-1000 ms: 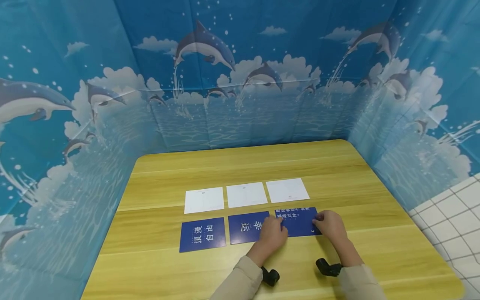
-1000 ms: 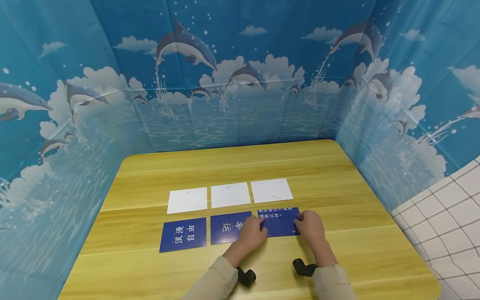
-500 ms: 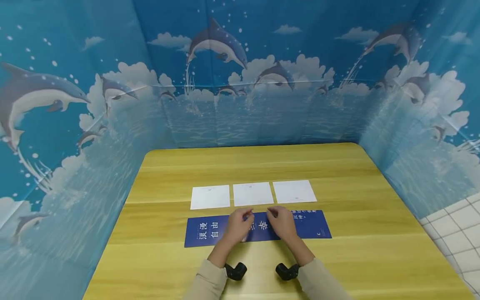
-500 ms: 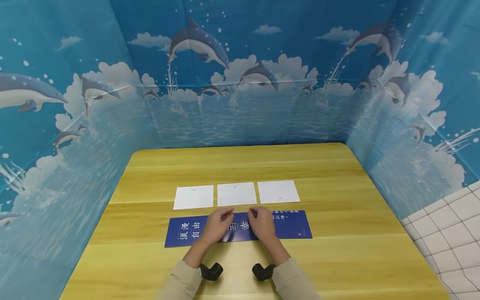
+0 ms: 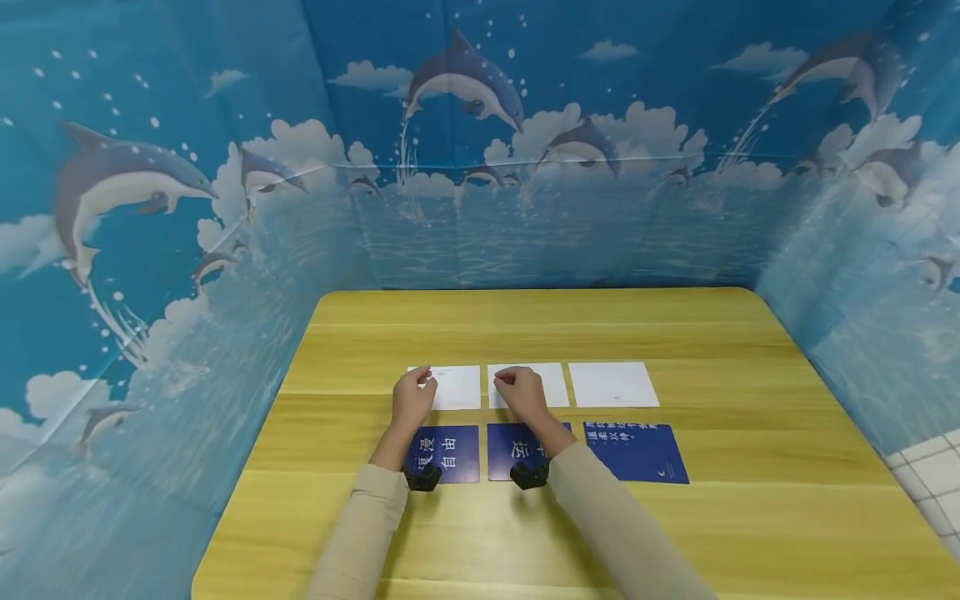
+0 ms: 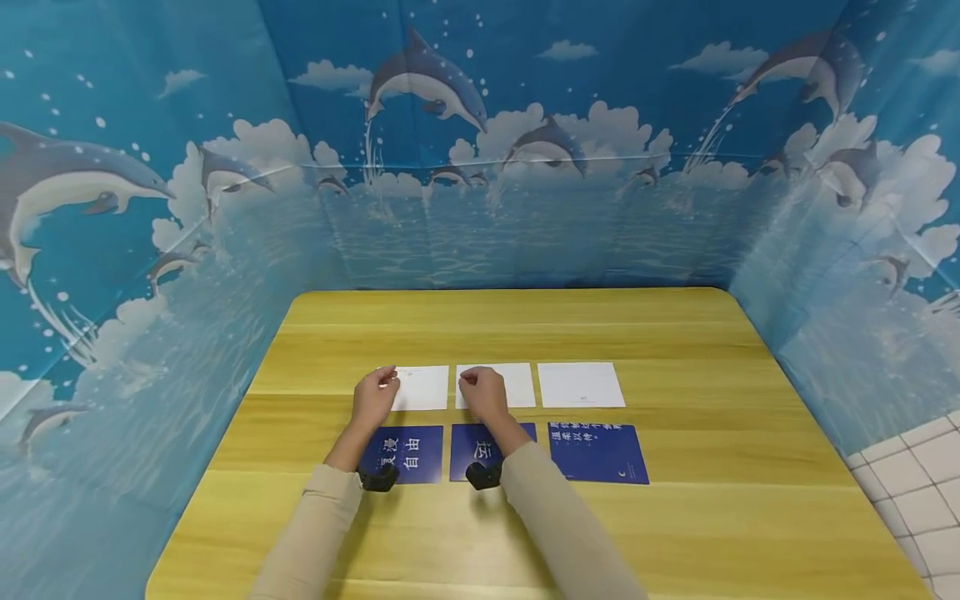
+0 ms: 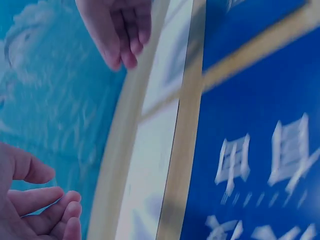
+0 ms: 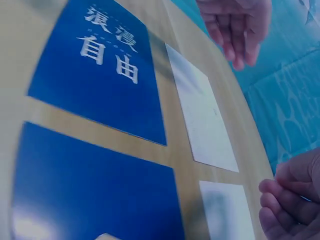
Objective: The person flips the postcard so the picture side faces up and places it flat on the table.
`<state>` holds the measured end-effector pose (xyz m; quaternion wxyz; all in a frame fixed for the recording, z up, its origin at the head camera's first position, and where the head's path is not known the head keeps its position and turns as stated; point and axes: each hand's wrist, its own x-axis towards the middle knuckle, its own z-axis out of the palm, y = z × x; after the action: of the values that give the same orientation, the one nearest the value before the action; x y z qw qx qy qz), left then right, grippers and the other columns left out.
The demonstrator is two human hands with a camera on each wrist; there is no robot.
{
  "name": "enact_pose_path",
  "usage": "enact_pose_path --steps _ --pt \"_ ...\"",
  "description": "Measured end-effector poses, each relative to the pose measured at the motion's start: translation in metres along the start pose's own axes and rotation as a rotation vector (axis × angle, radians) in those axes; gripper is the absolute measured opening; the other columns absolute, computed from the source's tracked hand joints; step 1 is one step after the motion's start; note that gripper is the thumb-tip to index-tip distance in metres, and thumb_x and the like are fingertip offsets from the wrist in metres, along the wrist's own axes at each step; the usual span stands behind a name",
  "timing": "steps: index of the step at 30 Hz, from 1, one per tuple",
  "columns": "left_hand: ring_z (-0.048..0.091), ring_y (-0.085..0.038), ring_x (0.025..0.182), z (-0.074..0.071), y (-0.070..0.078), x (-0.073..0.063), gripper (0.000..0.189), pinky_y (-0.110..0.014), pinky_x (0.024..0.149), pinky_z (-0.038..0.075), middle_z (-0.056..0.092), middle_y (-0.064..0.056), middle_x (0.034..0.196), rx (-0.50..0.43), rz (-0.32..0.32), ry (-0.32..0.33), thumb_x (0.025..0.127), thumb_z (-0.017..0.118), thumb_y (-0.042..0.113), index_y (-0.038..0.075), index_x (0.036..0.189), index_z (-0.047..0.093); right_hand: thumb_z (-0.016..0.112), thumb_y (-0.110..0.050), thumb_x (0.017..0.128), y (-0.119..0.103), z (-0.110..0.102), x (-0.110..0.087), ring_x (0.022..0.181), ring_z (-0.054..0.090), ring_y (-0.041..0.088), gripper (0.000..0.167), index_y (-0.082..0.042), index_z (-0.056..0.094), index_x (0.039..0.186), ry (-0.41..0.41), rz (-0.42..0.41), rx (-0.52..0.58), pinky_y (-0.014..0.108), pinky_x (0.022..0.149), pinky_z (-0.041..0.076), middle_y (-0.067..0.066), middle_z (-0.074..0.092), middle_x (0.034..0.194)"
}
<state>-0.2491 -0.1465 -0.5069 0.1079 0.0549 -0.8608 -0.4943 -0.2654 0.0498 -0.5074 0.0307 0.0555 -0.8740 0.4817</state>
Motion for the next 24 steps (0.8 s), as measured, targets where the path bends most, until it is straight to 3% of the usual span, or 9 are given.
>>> enact_pose_path --steps 6,13,15,16,18,19,20,22,24 --pt "0.052 -0.035 0.108 -0.017 -0.017 0.022 0.037 -0.044 0.087 0.043 0.058 -0.024 0.114 -0.017 -0.130 0.022 0.090 0.048 0.007 -0.012 0.121 0.052 0.060 -0.007 0.088 -0.012 0.008 0.023 0.090 0.060 0.029 0.020 0.005 0.067 0.102 -0.093 0.022 -0.051 0.038 0.074 0.049 0.015 0.066 0.095" --pt "0.052 -0.038 0.105 -0.030 -0.029 0.036 0.038 -0.045 0.085 0.043 0.053 -0.027 0.120 0.076 -0.170 0.019 0.090 0.043 0.008 -0.013 0.119 0.053 0.058 -0.007 0.089 -0.023 0.022 0.038 0.095 0.059 0.029 0.023 0.005 0.065 0.108 -0.196 0.113 -0.079 0.036 0.073 0.050 0.017 0.063 0.104" --pt "0.056 -0.034 0.080 -0.031 -0.031 0.037 0.030 -0.039 0.071 0.046 0.061 -0.025 0.095 0.109 -0.179 0.012 0.087 0.042 0.007 -0.013 0.097 0.063 0.057 -0.005 0.088 -0.023 0.027 0.040 0.096 0.059 0.030 0.024 0.005 0.065 0.108 -0.211 0.129 -0.100 0.036 0.073 0.050 0.018 0.062 0.107" --pt "0.051 -0.029 0.066 -0.032 -0.033 0.037 0.026 -0.035 0.062 0.043 0.060 -0.021 0.079 0.121 -0.182 0.004 0.086 0.042 0.006 -0.010 0.082 0.062 0.057 -0.005 0.088 -0.023 0.029 0.040 0.095 0.059 0.030 0.024 0.005 0.065 0.108 -0.219 0.141 -0.115 0.036 0.073 0.049 0.018 0.062 0.108" --pt "0.032 -0.020 0.050 -0.032 -0.036 0.037 0.025 -0.029 0.050 0.030 0.041 -0.010 0.056 0.134 -0.188 -0.004 0.085 0.043 0.004 -0.001 0.060 0.046 0.057 -0.004 0.088 -0.021 0.033 0.041 0.094 0.060 0.029 0.023 0.005 0.065 0.107 -0.233 0.160 -0.153 0.035 0.072 0.049 0.017 0.062 0.108" --pt "0.026 -0.016 0.048 -0.031 -0.038 0.036 0.027 -0.027 0.048 0.026 0.031 -0.006 0.054 0.143 -0.191 -0.010 0.084 0.043 0.004 0.002 0.058 0.037 0.057 -0.004 0.087 -0.020 0.035 0.041 0.094 0.060 0.028 0.022 0.004 0.066 0.106 -0.239 0.164 -0.175 0.035 0.072 0.049 0.017 0.063 0.107" --pt "0.018 -0.016 0.049 -0.031 -0.039 0.035 0.028 -0.028 0.048 0.021 0.026 -0.005 0.055 0.134 -0.196 -0.015 0.084 0.043 0.003 0.003 0.057 0.037 0.057 -0.003 0.087 -0.019 0.037 0.041 0.094 0.060 0.028 0.022 0.004 0.066 0.106 -0.244 0.165 -0.199 0.034 0.071 0.049 0.016 0.063 0.107" --pt "0.024 -0.014 0.048 -0.030 -0.042 0.034 0.024 -0.027 0.048 0.024 0.046 -0.010 0.059 0.133 -0.191 -0.010 0.084 0.044 0.002 -0.002 0.064 0.055 0.057 -0.003 0.087 -0.017 0.039 0.041 0.093 0.060 0.027 0.021 0.003 0.067 0.104 -0.247 0.164 -0.244 0.033 0.071 0.048 0.014 0.064 0.106" --pt "0.034 -0.018 0.052 -0.030 -0.043 0.033 0.026 -0.029 0.051 0.029 0.061 -0.021 0.084 0.133 -0.185 -0.012 0.085 0.043 0.002 -0.008 0.087 0.067 0.056 -0.002 0.086 -0.016 0.040 0.042 0.094 0.060 0.026 0.021 0.002 0.068 0.103 -0.242 0.155 -0.276 0.032 0.070 0.048 0.013 0.065 0.106"
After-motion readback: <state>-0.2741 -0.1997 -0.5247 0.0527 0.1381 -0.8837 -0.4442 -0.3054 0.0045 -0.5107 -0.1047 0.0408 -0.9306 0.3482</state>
